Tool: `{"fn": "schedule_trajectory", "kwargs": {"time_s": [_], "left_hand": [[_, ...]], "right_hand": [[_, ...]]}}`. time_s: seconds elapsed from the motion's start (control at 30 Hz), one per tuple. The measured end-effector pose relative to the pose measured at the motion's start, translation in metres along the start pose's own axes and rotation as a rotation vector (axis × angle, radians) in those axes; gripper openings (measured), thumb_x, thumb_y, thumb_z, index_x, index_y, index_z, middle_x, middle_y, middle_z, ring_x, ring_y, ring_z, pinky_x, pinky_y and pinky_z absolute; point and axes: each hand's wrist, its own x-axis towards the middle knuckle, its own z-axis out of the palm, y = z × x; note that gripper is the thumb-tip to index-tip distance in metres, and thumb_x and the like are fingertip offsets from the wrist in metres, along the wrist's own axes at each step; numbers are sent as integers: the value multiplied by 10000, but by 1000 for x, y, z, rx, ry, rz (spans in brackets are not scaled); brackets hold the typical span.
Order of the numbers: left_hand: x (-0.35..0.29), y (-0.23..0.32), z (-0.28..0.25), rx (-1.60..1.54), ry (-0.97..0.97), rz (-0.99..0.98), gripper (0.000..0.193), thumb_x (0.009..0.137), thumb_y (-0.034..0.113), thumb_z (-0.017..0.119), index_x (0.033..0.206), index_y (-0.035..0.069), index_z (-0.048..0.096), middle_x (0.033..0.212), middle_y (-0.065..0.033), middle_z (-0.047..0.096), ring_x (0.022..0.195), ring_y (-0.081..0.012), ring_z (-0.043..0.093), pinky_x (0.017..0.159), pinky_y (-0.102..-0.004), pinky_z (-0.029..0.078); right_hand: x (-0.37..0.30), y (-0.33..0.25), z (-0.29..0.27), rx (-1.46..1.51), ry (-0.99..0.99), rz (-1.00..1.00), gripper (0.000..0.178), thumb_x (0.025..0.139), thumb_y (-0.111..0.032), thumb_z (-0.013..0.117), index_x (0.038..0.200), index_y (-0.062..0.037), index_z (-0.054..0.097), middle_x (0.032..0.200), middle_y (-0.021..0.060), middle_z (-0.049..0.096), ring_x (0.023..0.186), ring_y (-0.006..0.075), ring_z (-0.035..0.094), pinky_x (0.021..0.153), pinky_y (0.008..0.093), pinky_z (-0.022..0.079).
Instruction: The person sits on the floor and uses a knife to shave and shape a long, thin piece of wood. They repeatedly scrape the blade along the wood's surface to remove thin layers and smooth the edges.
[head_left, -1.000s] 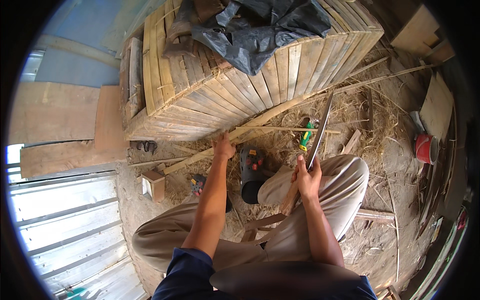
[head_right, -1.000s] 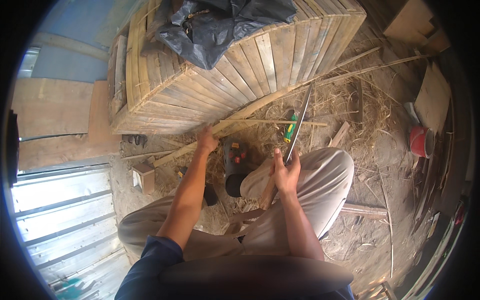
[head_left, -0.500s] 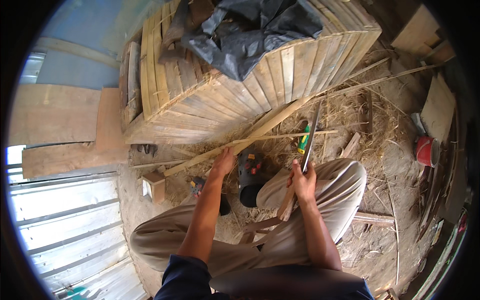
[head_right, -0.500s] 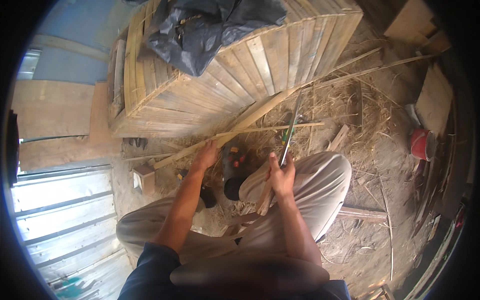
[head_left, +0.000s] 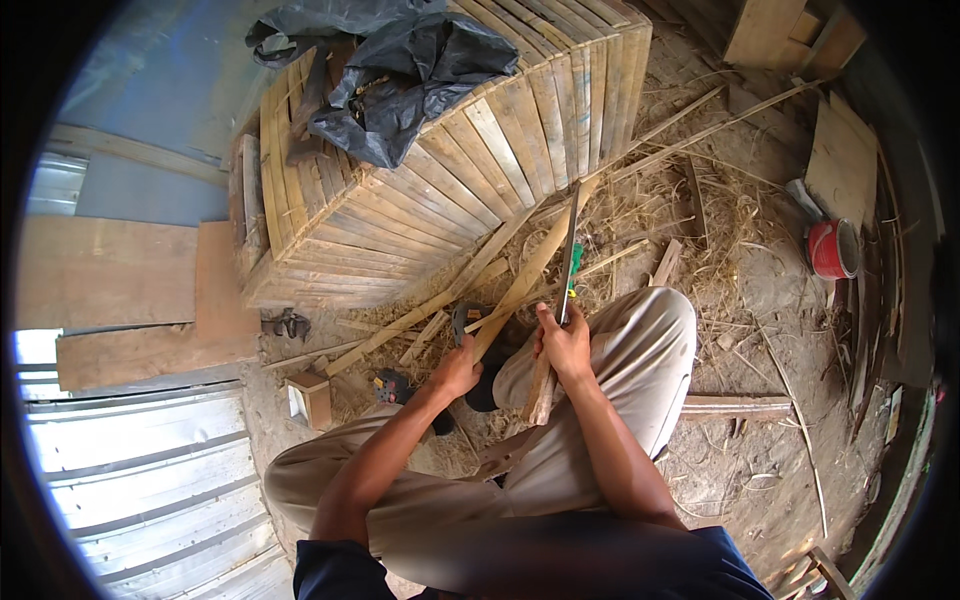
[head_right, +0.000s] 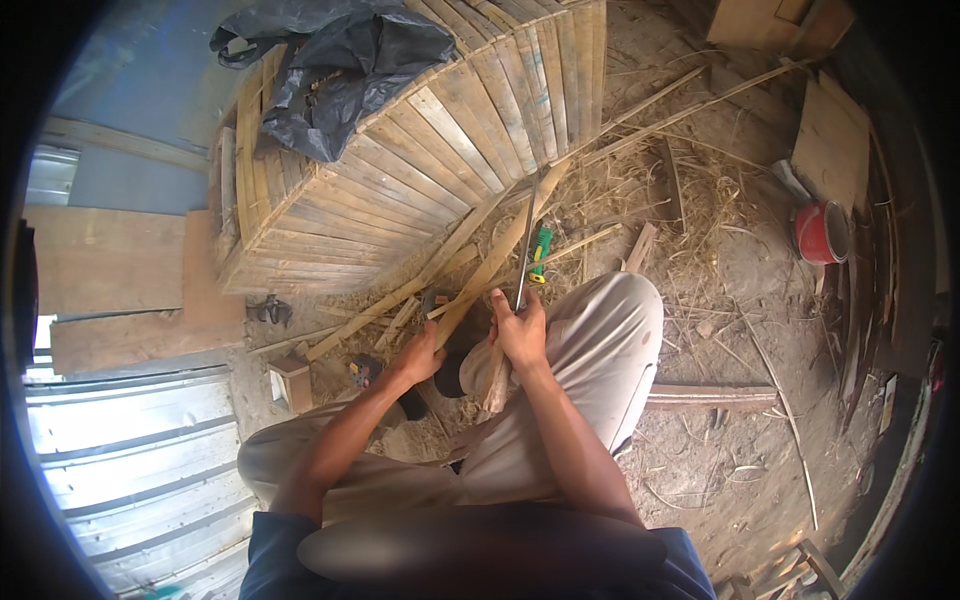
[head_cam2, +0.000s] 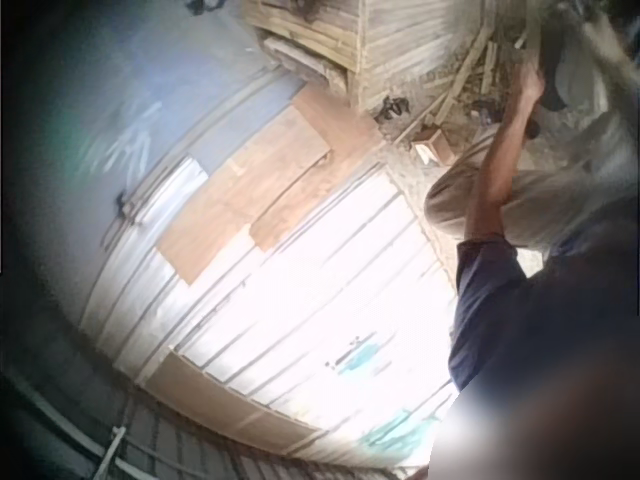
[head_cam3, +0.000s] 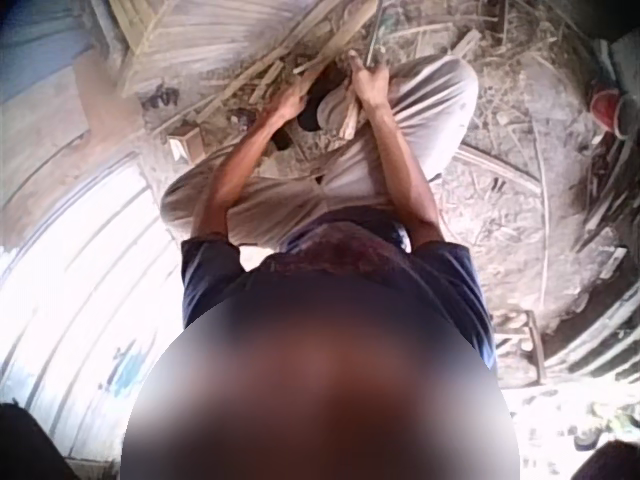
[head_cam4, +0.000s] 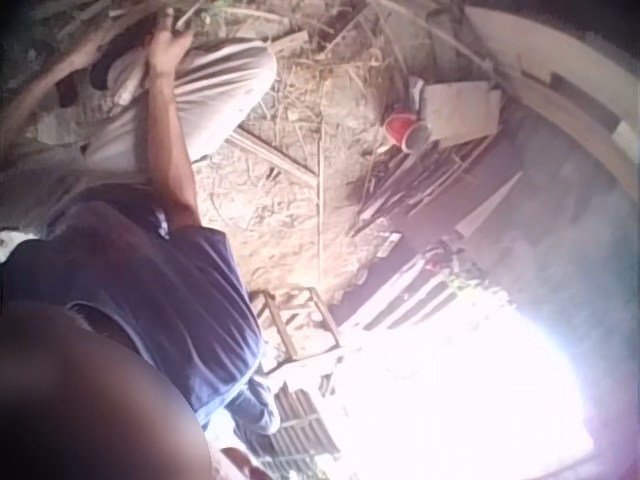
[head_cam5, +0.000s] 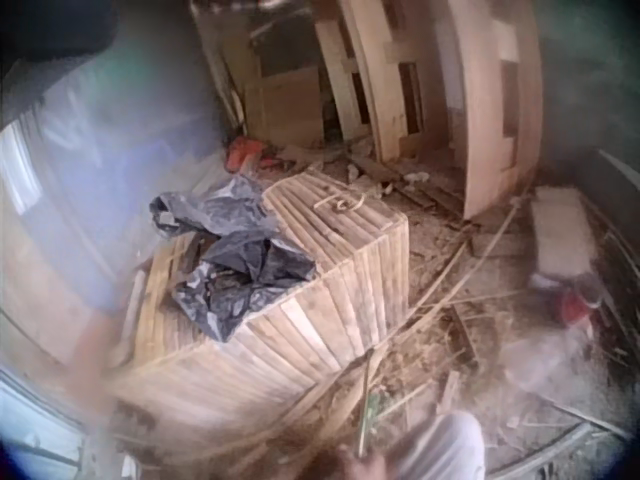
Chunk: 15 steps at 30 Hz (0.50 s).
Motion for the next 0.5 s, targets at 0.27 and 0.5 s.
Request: {"fn": "schedule_trajectory", "kwargs": {"time_s": [0.27, 0.5], "left_hand": [[-25, 81, -11, -172, -77, -153, 629, 857, 110, 599, 1373, -110, 316, 1129, -378, 584, 1081, -498, 587, 881, -514, 489], [-49, 137, -62, -23, 39, 4, 500, 853, 108, 559, 1189, -185, 332, 854, -376, 624, 858, -498, 648, 747, -533, 535]], "right_hand": [[-7, -4, -9, -14, 50, -23, 517, 941, -253, 668, 1267, 71, 431, 638, 52, 545, 464, 145, 534, 413, 309, 446], [-7, -8, -31, 4, 33, -81, 686, 909, -292, 702, 1369, 94, 372, 672, 85, 599, 464, 164, 555, 431, 327, 466]]}}
